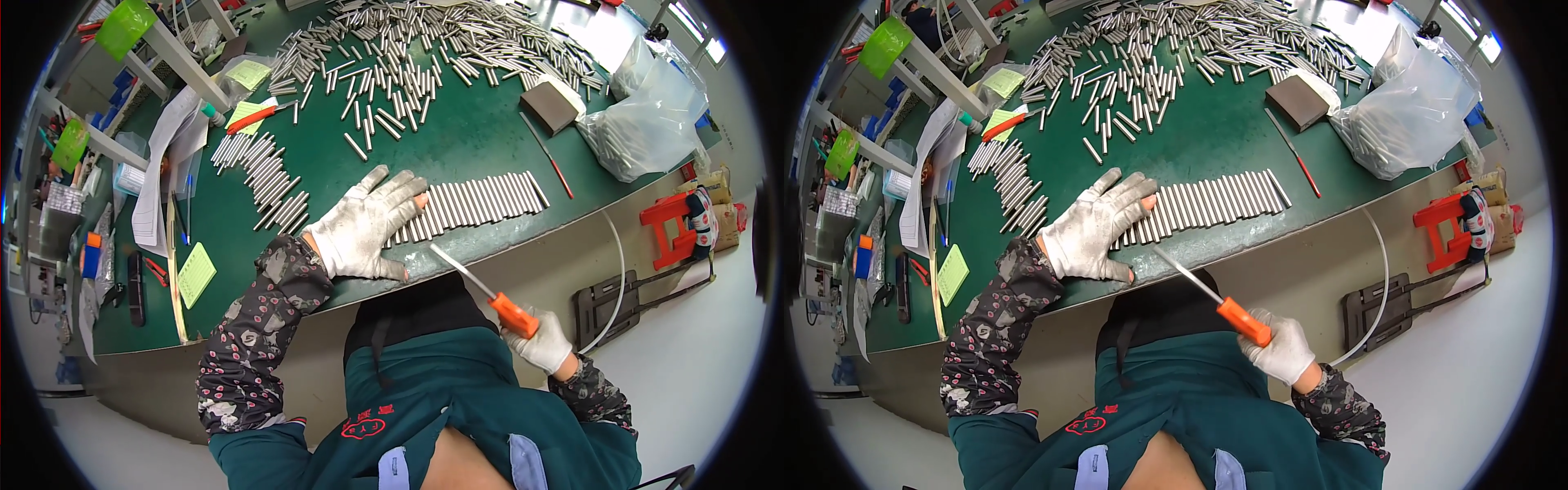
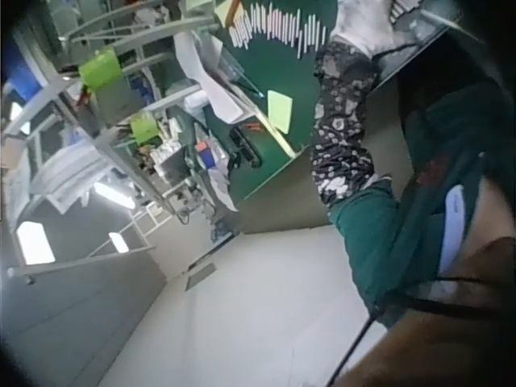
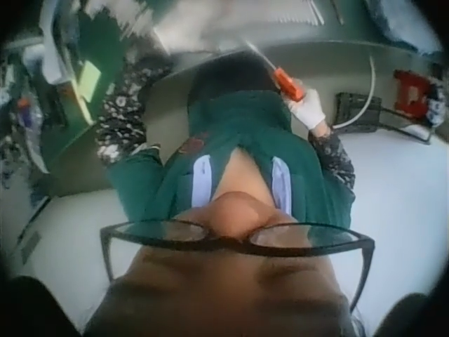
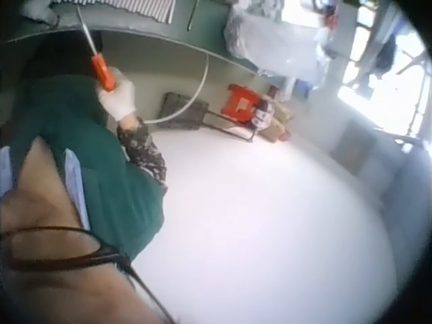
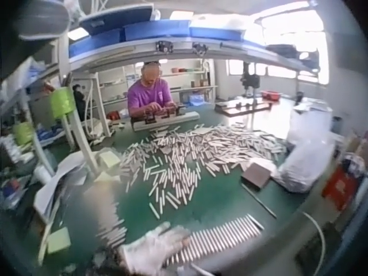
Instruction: Inspecting, counting, and organizing small metal pins on a workbench, then using a compressed air gun to clean them.
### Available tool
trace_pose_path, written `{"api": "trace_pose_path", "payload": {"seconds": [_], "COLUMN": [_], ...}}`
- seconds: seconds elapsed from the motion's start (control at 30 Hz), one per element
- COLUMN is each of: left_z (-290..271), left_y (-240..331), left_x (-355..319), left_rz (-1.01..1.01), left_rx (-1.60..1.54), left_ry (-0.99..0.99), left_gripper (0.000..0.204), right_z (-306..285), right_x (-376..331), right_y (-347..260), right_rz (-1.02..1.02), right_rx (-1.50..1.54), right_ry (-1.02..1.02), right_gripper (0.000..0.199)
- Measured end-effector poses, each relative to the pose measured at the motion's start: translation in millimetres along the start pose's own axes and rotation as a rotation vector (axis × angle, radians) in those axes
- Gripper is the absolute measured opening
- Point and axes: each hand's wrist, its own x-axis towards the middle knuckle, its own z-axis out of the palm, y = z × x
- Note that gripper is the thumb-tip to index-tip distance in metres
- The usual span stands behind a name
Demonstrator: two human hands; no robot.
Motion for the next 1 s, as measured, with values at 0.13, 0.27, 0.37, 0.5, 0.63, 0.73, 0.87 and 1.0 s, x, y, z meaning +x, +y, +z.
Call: {"api": "trace_pose_path", "payload": {"seconds": [0.13,0.27,0.37,0.5,0.63,0.73,0.87,1.0], "left_z": [2.4,2.6,3.4,4.3,6.3,3.8,7.3,-5.5], "left_y": [0.1,0.4,1.5,1.5,0.0,1.5,-2.1,-7.4], "left_x": [0.2,-1.0,0.0,-0.4,0.5,-1.2,-6.9,-23.5], "left_rz": [0.004,0.007,-0.013,-0.003,0.016,0.020,0.045,-0.031], "left_rx": [0.002,0.007,0.014,0.036,0.019,0.040,-0.040,-0.072], "left_ry": [0.014,0.011,0.004,0.018,0.031,0.032,0.138,0.267], "left_gripper": [0.101,0.102,0.103,0.101,0.103,0.103,0.104,0.103], "right_z": [0.3,-0.9,6.5,3.6,4.9,6.9,-0.7,1.8], "right_x": [2.1,-0.1,1.8,2.0,0.6,2.3,2.6,-1.4], "right_y": [-0.1,-11.7,1.5,-6.3,-7.0,-2.3,-10.4,0.7], "right_rz": [0.027,-0.064,-0.055,-0.021,-0.058,-0.063,-0.088,-0.064], "right_rx": [0.102,-0.110,-0.025,0.001,-0.025,0.016,0.061,-0.016], "right_ry": [0.070,-0.070,0.026,-0.019,-0.025,-0.001,-0.030,0.019], "right_gripper": [0.018,0.019,0.023,0.026,0.024,0.023,0.023,0.022]}}
